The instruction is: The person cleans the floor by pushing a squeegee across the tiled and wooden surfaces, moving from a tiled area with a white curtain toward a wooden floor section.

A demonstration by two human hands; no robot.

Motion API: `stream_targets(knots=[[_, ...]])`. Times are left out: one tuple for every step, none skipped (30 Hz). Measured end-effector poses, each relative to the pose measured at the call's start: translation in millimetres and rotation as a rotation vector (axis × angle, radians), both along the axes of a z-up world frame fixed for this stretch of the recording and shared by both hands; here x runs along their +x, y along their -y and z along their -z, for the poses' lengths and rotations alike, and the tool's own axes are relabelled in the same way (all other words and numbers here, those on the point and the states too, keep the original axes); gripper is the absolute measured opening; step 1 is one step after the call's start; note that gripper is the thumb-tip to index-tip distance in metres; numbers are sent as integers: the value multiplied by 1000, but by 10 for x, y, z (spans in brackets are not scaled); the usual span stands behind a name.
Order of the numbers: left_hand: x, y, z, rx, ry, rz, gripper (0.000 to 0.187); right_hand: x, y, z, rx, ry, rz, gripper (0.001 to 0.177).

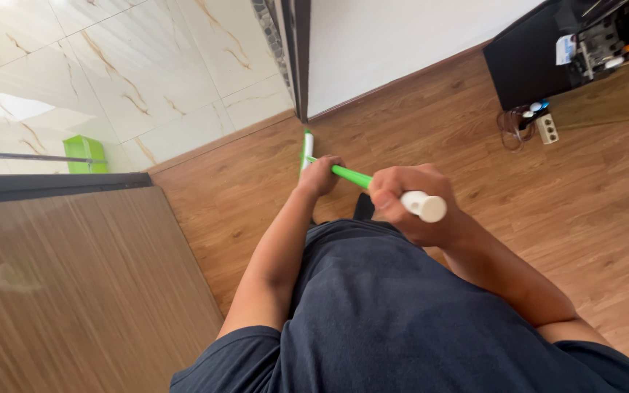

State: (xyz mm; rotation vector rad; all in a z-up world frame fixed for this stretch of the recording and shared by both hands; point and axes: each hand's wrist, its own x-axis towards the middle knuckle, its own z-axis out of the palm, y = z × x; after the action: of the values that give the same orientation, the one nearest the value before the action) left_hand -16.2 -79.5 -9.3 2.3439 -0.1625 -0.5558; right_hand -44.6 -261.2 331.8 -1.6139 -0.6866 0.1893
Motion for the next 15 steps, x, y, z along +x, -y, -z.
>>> stream_targets(knots=[[5, 124, -3, -2, -2, -2, 14, 8, 80, -38, -2, -2, -2, 22], [12, 245, -4, -23, 6, 31, 14, 25, 154, -66, 19, -11, -11, 24], [13, 370, -4, -47, 15, 67, 14, 31, 219, -87, 36, -21, -18, 26], [5, 479, -2, -52, 13, 69, 14, 27, 269, -97, 32, -22, -16, 26], [-5, 579, 2, -54, 0, 99, 18, 20, 313, -101, -31, 25, -24, 24], [-17, 676, 9, -56, -14, 129, 23, 12, 352, -102, -94, 73, -34, 23], [-33, 741, 17, -55, -17, 126, 23, 1, 370, -95, -93, 70, -36, 23], [-44, 802, 25, -43, -22, 156, 21, -14, 386, -84, -124, 98, -34, 24], [-52, 850, 34, -33, -27, 188, 20, -30, 405, -68, -157, 126, -29, 25], [-56, 854, 42, -33, -29, 187, 20, -35, 411, -37, -157, 124, -30, 25], [-66, 838, 43, -19, -55, 172, 23, -37, 412, -2, -157, 117, -33, 25], [-77, 814, 37, -4, -80, 156, 26, -37, 422, 25, -156, 111, -36, 24], [-80, 778, 24, -5, -82, 157, 26, -27, 436, 44, -156, 109, -36, 24], [-83, 734, 9, 7, -78, 106, 22, -15, 447, 59, -109, 69, -55, 24], [-97, 676, -7, 20, -77, 58, 18, -15, 452, 73, -61, 26, -72, 24]])
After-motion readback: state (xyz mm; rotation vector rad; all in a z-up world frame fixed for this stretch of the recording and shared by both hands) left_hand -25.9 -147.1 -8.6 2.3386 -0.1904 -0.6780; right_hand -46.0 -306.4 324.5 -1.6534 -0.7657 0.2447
